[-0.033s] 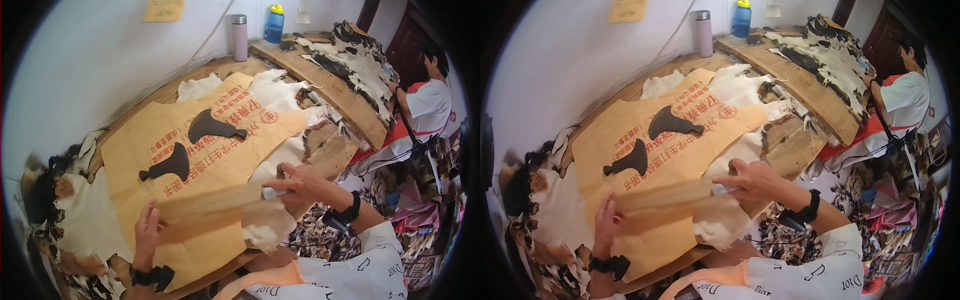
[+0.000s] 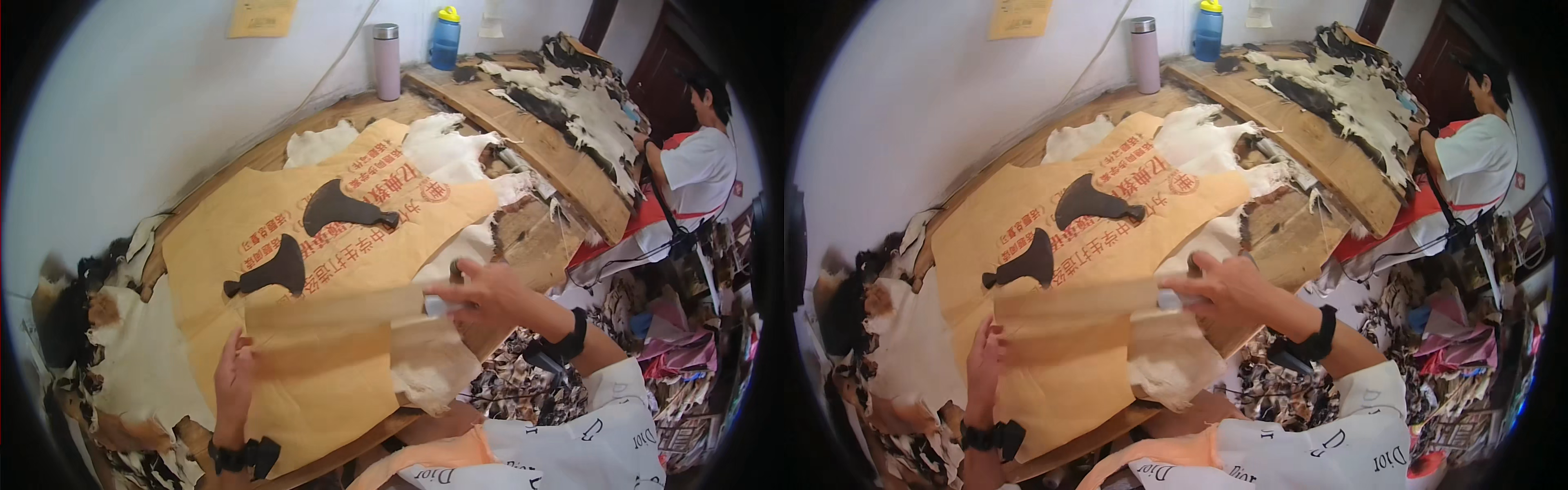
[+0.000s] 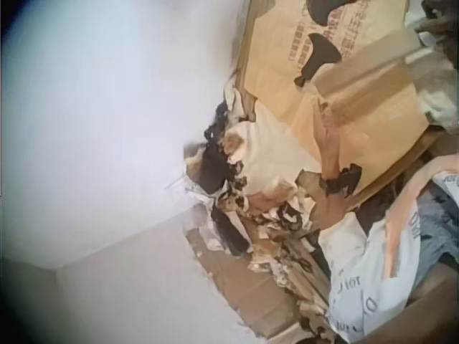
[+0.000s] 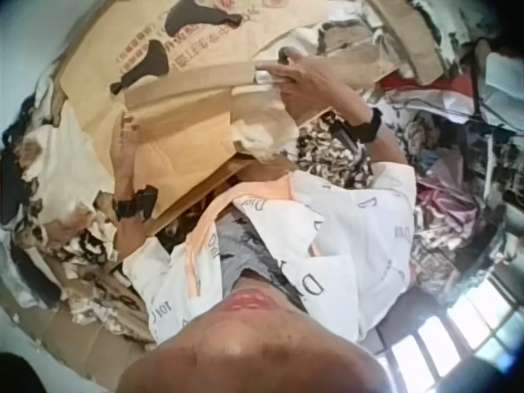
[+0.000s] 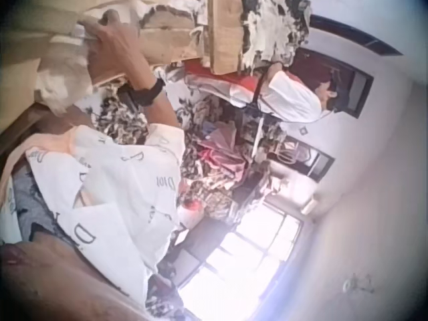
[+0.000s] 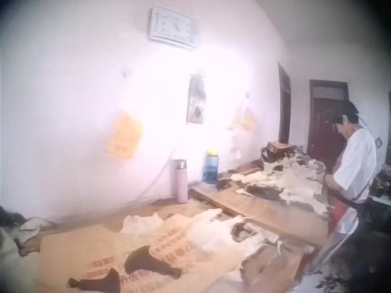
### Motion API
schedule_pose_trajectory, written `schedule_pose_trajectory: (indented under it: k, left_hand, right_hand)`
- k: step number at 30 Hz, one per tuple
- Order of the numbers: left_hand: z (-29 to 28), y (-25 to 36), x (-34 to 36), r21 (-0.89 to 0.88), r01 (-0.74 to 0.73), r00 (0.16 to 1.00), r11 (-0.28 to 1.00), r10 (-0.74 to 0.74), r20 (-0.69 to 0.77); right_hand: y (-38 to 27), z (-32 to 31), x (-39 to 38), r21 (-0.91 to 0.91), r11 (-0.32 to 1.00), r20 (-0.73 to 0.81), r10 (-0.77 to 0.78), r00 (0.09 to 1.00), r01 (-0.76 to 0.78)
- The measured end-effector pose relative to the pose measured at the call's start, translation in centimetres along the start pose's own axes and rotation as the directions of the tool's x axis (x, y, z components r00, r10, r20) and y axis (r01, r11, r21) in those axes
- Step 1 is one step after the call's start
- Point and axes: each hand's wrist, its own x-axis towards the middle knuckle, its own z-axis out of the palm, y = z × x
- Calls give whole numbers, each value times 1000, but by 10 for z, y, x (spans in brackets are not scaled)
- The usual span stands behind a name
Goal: The recorder is seen preparing and cutting animal skins or leather pieces on a wooden workshop table, using a template and a cutting tool.
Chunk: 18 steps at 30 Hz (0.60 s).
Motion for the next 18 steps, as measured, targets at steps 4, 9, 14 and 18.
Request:
schedule_pose_trajectory:
  k: [4,9,14,18]
  left_hand:
    - [-21,-28,-28,868,-232,959,439,-46,279]
    - [-6,-26,-49,898,-153,973,412,-96,210]
    - [-6,-15,-51,910,-122,960,396,-184,209]
    - [-11,-22,-56,902,-119,963,414,-172,207]
  right_hand:
    - [28,5,28,-36,967,-143,247,958,-254]
    - [51,7,53,-36,912,-167,399,902,-410]
    - [73,27,49,-69,865,-20,496,868,-496]
    - [101,21,37,-77,775,-84,622,779,-627]
